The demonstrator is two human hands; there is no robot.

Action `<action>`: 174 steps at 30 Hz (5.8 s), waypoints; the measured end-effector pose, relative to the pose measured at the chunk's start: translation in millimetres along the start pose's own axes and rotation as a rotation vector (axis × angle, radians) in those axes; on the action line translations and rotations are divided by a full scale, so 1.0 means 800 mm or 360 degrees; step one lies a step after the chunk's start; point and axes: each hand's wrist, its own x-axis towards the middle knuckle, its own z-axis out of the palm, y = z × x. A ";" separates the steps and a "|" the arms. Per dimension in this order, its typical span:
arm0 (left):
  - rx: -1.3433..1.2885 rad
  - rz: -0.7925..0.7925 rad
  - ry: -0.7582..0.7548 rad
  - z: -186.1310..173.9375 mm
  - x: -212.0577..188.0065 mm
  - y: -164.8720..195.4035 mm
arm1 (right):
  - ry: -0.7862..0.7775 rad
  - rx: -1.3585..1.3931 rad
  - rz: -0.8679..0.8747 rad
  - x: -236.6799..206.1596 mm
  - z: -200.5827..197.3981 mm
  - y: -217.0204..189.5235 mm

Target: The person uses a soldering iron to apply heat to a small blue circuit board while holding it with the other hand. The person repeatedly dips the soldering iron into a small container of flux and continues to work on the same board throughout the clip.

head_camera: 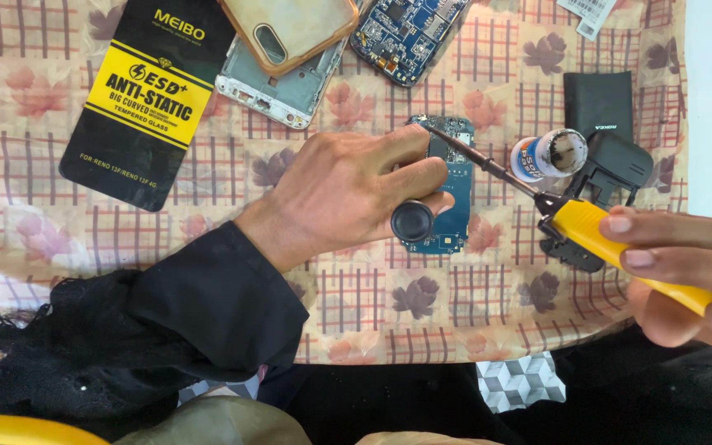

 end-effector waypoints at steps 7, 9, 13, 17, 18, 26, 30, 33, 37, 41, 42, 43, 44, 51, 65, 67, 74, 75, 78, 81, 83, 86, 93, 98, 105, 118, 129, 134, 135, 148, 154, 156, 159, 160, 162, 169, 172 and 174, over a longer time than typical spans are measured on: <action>-0.0003 -0.0004 -0.0002 -0.001 0.000 0.000 | 0.0275 -0.0143 -0.0109 0.023 0.019 -0.010; 0.0007 -0.0005 -0.0008 -0.002 0.000 0.000 | 0.0354 -0.0090 -0.0287 0.043 0.026 -0.009; -0.0027 0.0001 -0.0007 -0.003 0.000 0.000 | 0.0404 -0.0141 -0.0355 0.071 0.033 -0.010; -0.0050 0.0000 -0.0004 -0.004 0.000 0.001 | 0.0518 -0.0211 -0.0364 0.079 0.038 -0.012; -0.0049 0.0000 -0.0001 -0.004 0.000 0.001 | 0.0546 -0.0229 -0.0368 0.079 0.038 -0.013; -0.0053 0.0001 0.0005 -0.005 0.001 0.001 | 0.0257 -0.0249 -0.0209 0.070 0.024 -0.021; -0.0049 -0.0003 0.0003 -0.004 0.001 0.002 | 0.0427 -0.0169 -0.0402 0.079 0.031 -0.007; -0.0039 0.0002 0.0011 -0.004 0.001 0.002 | 0.0373 -0.0165 -0.0436 0.084 0.031 -0.005; -0.0050 -0.0004 0.0008 -0.005 0.000 0.002 | 0.0393 -0.0150 -0.0408 0.082 0.030 -0.006; -0.0049 -0.0008 0.0007 -0.004 0.000 0.002 | 0.0462 -0.0107 -0.0486 0.078 0.035 0.001; -0.0051 -0.0007 0.0007 -0.003 0.000 0.002 | 0.0482 -0.0098 -0.0500 0.077 0.036 0.003; -0.0053 -0.0005 0.0009 -0.003 0.000 0.002 | 0.0472 -0.0081 -0.0472 0.076 0.037 0.004; -0.0056 -0.0004 0.0011 -0.003 0.000 0.002 | 0.0461 -0.0064 -0.0443 0.074 0.038 0.005; -0.0053 0.0004 0.0014 -0.002 0.000 0.001 | 0.0402 -0.0169 -0.0312 0.069 0.033 -0.004; -0.0032 -0.0007 0.0006 -0.003 0.000 0.002 | 0.0403 -0.0016 -0.0378 0.073 0.034 -0.004; -0.0030 -0.0005 0.0011 -0.003 0.000 0.002 | 0.0373 -0.0051 -0.0352 0.071 0.030 -0.006; -0.0011 -0.0015 -0.0005 -0.003 0.001 0.002 | 0.0472 -0.0054 -0.0485 0.078 0.036 0.002; -0.0007 -0.0020 -0.0009 -0.002 0.001 0.002 | 0.0519 -0.0040 -0.0532 0.078 0.037 0.003; -0.0011 -0.0014 -0.0009 -0.002 0.001 0.002 | 0.0408 -0.0130 -0.0390 0.074 0.036 -0.001; -0.0020 -0.0008 0.0004 -0.002 0.000 0.001 | 0.0443 -0.0031 -0.0398 0.066 0.034 -0.004; -0.0018 -0.0009 -0.0007 0.000 0.001 0.000 | 0.0410 -0.0075 -0.0359 0.060 0.032 -0.002; 0.0000 0.0001 -0.0001 0.000 0.000 0.000 | 0.0387 -0.0047 -0.0432 0.054 0.033 0.008; 0.0018 0.0016 0.0023 0.004 -0.002 -0.002 | 0.0340 -0.0068 -0.0388 0.041 0.030 0.006; 0.0024 0.0032 0.0035 0.005 -0.003 -0.003 | 0.0303 -0.0090 -0.0225 0.050 0.027 -0.008; 0.0012 0.0033 0.0035 0.006 -0.004 -0.007 | -0.0080 0.0054 0.0178 0.056 0.006 -0.027; -0.0013 0.0015 0.0071 0.003 -0.005 -0.008 | -0.0214 0.0121 0.0113 0.067 -0.005 -0.028; -0.0065 -0.0015 0.0057 0.004 -0.005 -0.011 | -0.0237 0.0201 -0.0015 0.084 -0.005 -0.022; -0.0056 -0.0016 0.0053 0.002 -0.004 -0.009 | -0.0215 0.0193 -0.0105 0.086 -0.004 -0.023; -0.0057 -0.0020 0.0047 0.002 -0.004 -0.009 | -0.0220 0.0192 -0.0100 0.088 -0.004 -0.023; -0.0042 -0.0013 0.0017 0.003 -0.005 -0.007 | -0.0287 0.0122 -0.0100 0.090 -0.009 -0.025; -0.0033 -0.0014 0.0016 0.003 -0.006 -0.007 | -0.0337 0.0112 -0.0051 0.082 -0.012 -0.026; -0.0030 -0.0015 0.0016 0.003 -0.005 -0.007 | -0.0343 0.0102 -0.0075 0.082 -0.013 -0.026; -0.0019 -0.0019 0.0009 0.004 -0.005 -0.007 | -0.0341 0.0132 -0.0050 0.083 -0.013 -0.026; -0.0019 -0.0020 0.0007 0.004 -0.005 -0.007 | -0.0342 0.0137 -0.0041 0.084 -0.013 -0.027; -0.0018 -0.0023 0.0004 0.004 -0.005 -0.007 | -0.0345 0.0147 -0.0024 0.086 -0.013 -0.028; -0.0008 -0.0015 0.0013 0.004 -0.005 -0.007 | -0.0311 0.0122 -0.0146 0.093 -0.011 -0.023; -0.0008 -0.0017 0.0012 0.004 -0.005 -0.007 | -0.0311 0.0127 -0.0143 0.093 -0.010 -0.023; -0.0012 -0.0016 0.0017 0.004 -0.005 -0.007 | -0.0306 0.0127 -0.0140 0.092 -0.011 -0.023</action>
